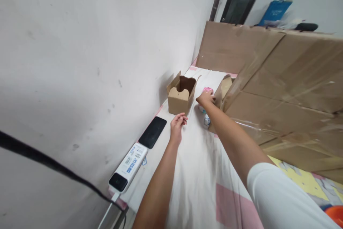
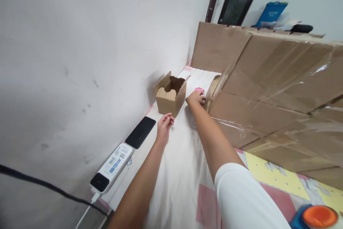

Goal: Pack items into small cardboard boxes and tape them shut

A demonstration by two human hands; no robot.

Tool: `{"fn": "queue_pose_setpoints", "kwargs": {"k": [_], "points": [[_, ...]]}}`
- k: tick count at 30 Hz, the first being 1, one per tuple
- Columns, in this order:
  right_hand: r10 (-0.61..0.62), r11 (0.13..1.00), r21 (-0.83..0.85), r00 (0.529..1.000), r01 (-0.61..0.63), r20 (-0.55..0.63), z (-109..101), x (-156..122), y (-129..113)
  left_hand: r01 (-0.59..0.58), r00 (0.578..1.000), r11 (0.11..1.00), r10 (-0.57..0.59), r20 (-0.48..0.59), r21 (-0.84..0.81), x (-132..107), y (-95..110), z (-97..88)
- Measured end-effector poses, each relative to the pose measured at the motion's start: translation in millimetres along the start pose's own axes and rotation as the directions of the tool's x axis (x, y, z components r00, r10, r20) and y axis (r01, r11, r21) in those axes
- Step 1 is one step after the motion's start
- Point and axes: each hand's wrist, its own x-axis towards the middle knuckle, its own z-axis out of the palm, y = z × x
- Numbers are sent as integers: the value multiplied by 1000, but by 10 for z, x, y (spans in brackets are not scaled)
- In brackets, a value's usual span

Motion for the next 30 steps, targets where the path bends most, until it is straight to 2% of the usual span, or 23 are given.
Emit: {"fn": "queue_pose_setpoints", "kwargs": {"k": [3, 6, 8, 10, 12, 13, 16, 18, 20, 22, 26, 30], "points": [[26, 1000, -8, 1000, -26, -6, -3, -57, -29, -20, 1000, 1000, 20, -10, 21, 9, -11, -1], [-46, 998, 32, 999, 46, 10, -16, -167, -59, -63, 996, 995, 68, -60, 76, 0, -35, 0], [-118, 991, 61, 992, 116, 33, -17, -252, -70, -115, 981, 985, 133, -144, 127, -5, -57, -7], [-196, 973, 134, 980, 190, 28, 10, -331, -49, -173, 943, 967, 218, -253, 187, 1, -67, -29], [-246, 914, 322, 968, 249, -51, 88, -394, 21, -225, 891, 940, 305, -337, 255, 22, -50, -71], [-246, 858, 439, 963, 268, -108, 152, -420, 77, -248, 868, 924, 346, -357, 292, 37, -27, -98], [-188, 678, 680, 961, 277, -204, 436, -493, 285, -294, 831, 867, 440, -341, 402, 94, 88, -200], [-170, 588, 757, 959, 284, -227, 654, -539, 411, -293, 836, 839, 458, -303, 459, 160, 186, -266], [-160, 504, 809, 953, 304, -259, 834, -574, 495, -267, 858, 827, 438, -268, 495, 274, 279, -312], [-168, 454, 830, 946, 323, -277, 939, -588, 540, -234, 886, 825, 399, -236, 514, 442, 342, -327], [-209, 412, 848, 941, 333, -267, 983, -548, 575, -185, 932, 829, 319, -173, 528, 810, 321, -305], [-212, 380, 860, 937, 341, -278, 991, -497, 600, -192, 949, 825, 294, -114, 531, 974, 175, -317]]}}
